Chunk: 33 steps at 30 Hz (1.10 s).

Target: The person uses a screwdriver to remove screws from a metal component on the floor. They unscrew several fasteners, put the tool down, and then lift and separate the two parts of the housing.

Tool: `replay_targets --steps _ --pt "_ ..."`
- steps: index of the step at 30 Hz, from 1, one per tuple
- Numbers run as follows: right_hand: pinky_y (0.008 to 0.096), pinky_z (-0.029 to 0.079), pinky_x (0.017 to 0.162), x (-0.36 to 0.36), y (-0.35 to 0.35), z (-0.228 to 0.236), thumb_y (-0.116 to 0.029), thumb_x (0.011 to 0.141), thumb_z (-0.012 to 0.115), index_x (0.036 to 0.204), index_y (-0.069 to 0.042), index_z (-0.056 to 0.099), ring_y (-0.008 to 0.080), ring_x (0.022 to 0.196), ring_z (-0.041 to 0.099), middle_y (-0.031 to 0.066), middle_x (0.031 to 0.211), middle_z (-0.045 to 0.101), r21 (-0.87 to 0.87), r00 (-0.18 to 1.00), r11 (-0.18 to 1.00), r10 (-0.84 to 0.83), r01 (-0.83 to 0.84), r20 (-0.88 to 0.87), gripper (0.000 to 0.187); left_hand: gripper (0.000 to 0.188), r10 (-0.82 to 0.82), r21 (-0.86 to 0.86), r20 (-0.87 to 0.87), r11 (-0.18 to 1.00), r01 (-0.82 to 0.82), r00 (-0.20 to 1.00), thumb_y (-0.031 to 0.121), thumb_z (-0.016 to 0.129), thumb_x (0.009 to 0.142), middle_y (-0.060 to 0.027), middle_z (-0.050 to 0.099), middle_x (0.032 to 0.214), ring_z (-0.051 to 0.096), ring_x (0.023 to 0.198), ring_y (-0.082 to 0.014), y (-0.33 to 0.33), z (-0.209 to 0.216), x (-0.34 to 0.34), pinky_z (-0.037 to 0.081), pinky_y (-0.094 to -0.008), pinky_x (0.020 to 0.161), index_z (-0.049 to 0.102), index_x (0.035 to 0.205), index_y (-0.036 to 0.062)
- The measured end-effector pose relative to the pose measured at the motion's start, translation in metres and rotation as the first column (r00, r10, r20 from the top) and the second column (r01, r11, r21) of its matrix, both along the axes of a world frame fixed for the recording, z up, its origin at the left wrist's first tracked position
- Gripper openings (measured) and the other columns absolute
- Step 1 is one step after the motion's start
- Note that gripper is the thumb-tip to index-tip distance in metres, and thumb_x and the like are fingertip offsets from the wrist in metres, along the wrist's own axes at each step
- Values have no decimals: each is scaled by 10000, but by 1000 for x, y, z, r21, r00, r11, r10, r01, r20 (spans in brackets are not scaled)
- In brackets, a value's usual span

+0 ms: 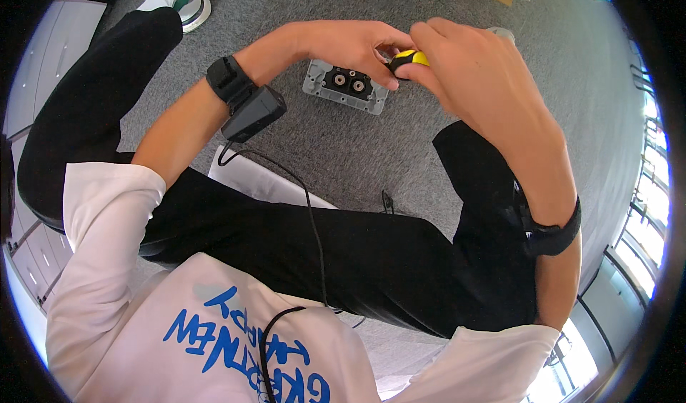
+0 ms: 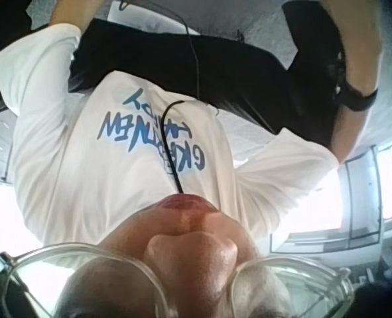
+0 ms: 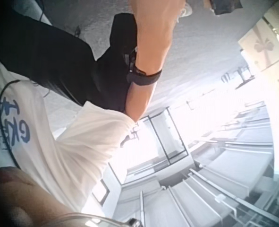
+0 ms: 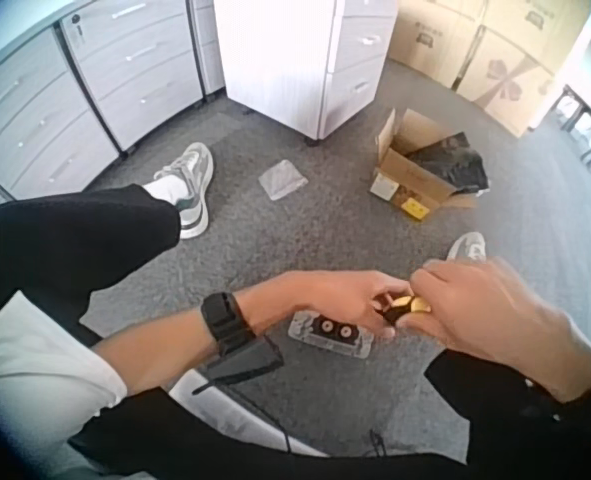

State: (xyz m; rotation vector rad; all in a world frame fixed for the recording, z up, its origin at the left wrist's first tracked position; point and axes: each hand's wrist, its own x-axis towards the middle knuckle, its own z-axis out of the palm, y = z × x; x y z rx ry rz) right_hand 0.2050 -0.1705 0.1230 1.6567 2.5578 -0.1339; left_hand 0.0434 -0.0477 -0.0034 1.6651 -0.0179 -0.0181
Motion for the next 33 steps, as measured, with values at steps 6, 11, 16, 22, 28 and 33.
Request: replay_targets --steps 6,11,16,22,28,33 --pt "361 523 662 -18 -2 8 -305 930 706 1151 -109 595 268 822 671 70 967 624 -11 995 997 -80 80 -67 315 499 34 88 -61 996 -29 998 190 771 874 -106 671 1184 636 1134 -235 5 7 -6 469 -390 1054 588 1310 31" --pt "348 523 665 -13 -4 6 -367 946 685 1183 -113 597 268 853 682 67 978 625 -50 997 999 -14 11 -72 358 513 53 34 -11 998 -53 999 208 794 838 -117 685 1168 648 1097 -245 7 -2 -4 461 -396 1014 603 1285 46" --pt "343 545 692 -2 -1 -4 -296 894 747 1236 -94 589 268 909 695 66 1074 622 -113 988 990 -74 90 139 427 522 75 25 4 997 -75 997 183 798 834 -95 686 1122 654 1053 -211 3 -1 -4 476 -361 987 596 1295 48" --pt "343 555 684 -9 -2 -3 -242 860 773 1286 -106 587 252 917 696 44 1039 641 76 999 997 26 -24 -24 485 552 44 30 -38 999 -43 998 168 809 823 -83 703 1129 661 1071 -201 10 3 -8 470 -347 1011 588 1315 47" --pt "338 556 688 3 1 -8 -231 873 765 1303 -139 593 254 896 696 31 1011 653 107 995 990 97 -96 -10 472 589 46 8 -36 999 -45 998 184 822 822 -91 686 1170 654 1095 -227 5 2 -8 460 -375 1049 568 1340 61" --pt "342 543 664 -9 1 -2 -354 932 716 1120 -134 707 253 759 698 70 898 716 6 994 997 -79 79 79 290 614 97 140 17 985 -98 995 206 831 811 -116 663 1219 634 1153 -252 6 -2 -8 452 -401 1066 564 1346 70"
